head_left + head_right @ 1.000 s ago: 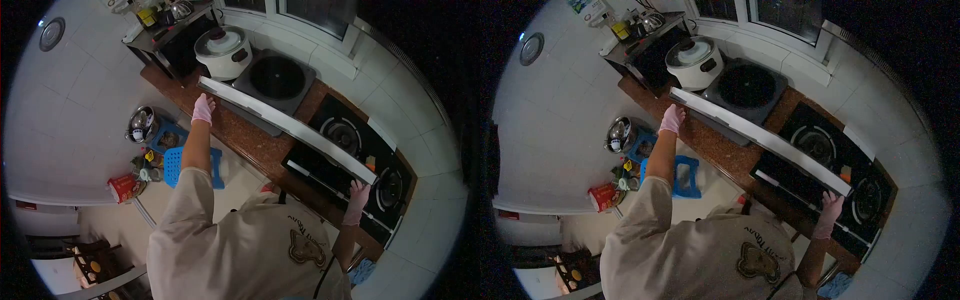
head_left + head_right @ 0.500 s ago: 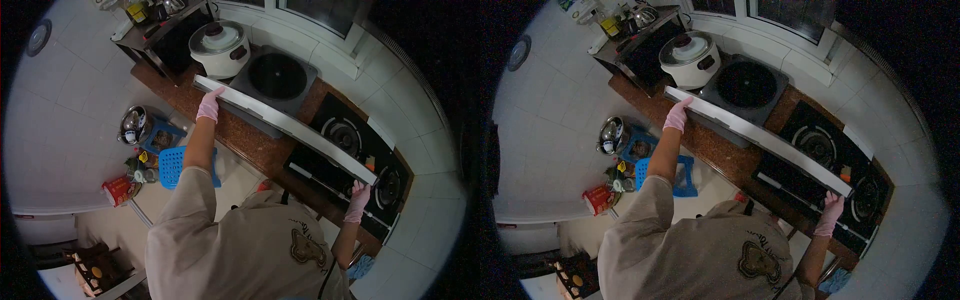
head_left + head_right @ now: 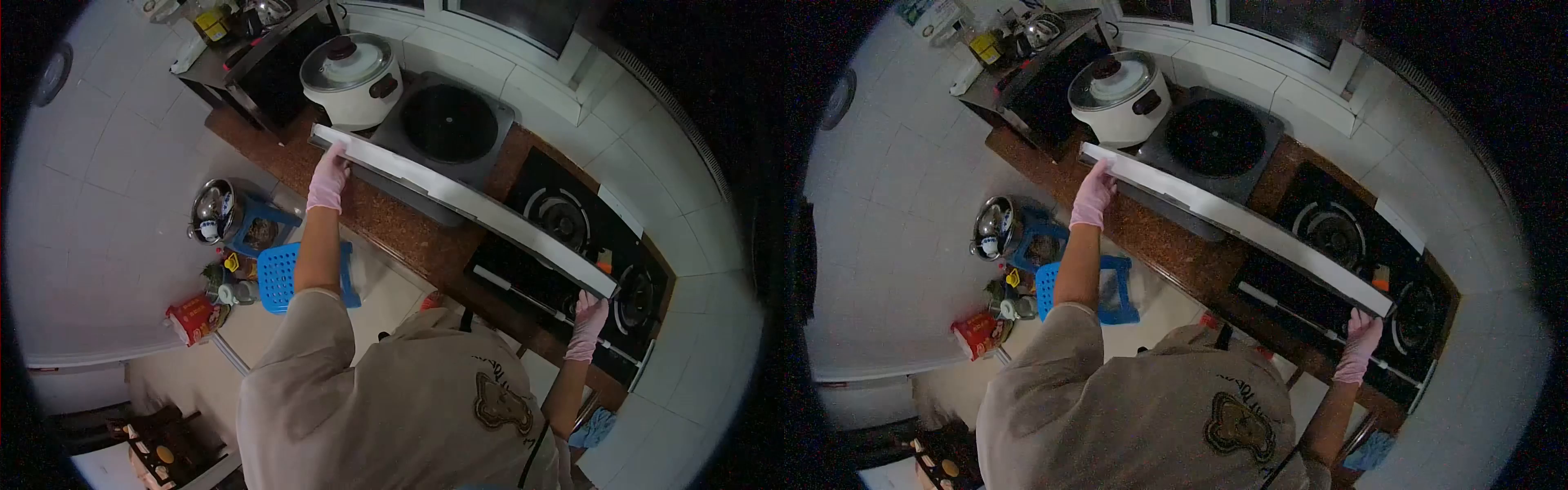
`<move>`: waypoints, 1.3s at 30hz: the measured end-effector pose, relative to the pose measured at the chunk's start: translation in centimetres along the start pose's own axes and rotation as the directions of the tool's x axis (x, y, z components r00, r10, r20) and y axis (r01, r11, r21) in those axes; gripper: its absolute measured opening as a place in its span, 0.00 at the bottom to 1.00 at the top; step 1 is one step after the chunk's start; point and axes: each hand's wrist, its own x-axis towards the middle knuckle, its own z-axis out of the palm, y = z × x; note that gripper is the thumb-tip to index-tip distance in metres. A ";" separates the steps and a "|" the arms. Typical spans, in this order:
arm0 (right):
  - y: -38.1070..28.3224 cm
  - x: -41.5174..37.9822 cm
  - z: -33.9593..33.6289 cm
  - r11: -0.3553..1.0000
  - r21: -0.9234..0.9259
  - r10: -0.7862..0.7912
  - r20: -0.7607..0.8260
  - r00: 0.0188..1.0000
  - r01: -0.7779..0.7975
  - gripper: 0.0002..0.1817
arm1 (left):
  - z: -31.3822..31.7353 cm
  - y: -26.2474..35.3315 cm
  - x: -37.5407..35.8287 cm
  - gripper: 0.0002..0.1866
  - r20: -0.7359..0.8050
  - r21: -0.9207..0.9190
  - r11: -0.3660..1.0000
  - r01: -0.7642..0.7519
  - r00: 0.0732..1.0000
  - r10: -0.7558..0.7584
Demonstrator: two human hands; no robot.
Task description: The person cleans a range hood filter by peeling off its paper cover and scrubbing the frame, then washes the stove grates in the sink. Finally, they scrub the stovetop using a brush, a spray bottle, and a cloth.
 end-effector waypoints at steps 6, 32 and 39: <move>0.4 -1.0 0.7 0.996 0.084 0.029 -0.022 0.999 -0.027 0.28 | -3.9 0.1 4.2 0.36 -0.002 -0.204 0.979 -0.015 1.000 0.015; -18.2 -0.6 -1.8 0.991 -0.022 -0.136 -0.191 0.972 0.134 0.16 | 10.4 7.2 -12.9 0.33 -0.037 -0.286 0.857 -0.428 0.899 0.437; -28.7 4.1 -8.5 0.938 -0.101 -0.346 -0.289 0.892 0.331 0.15 | 20.2 3.9 -10.0 0.30 0.327 -0.367 0.886 -0.285 0.852 0.409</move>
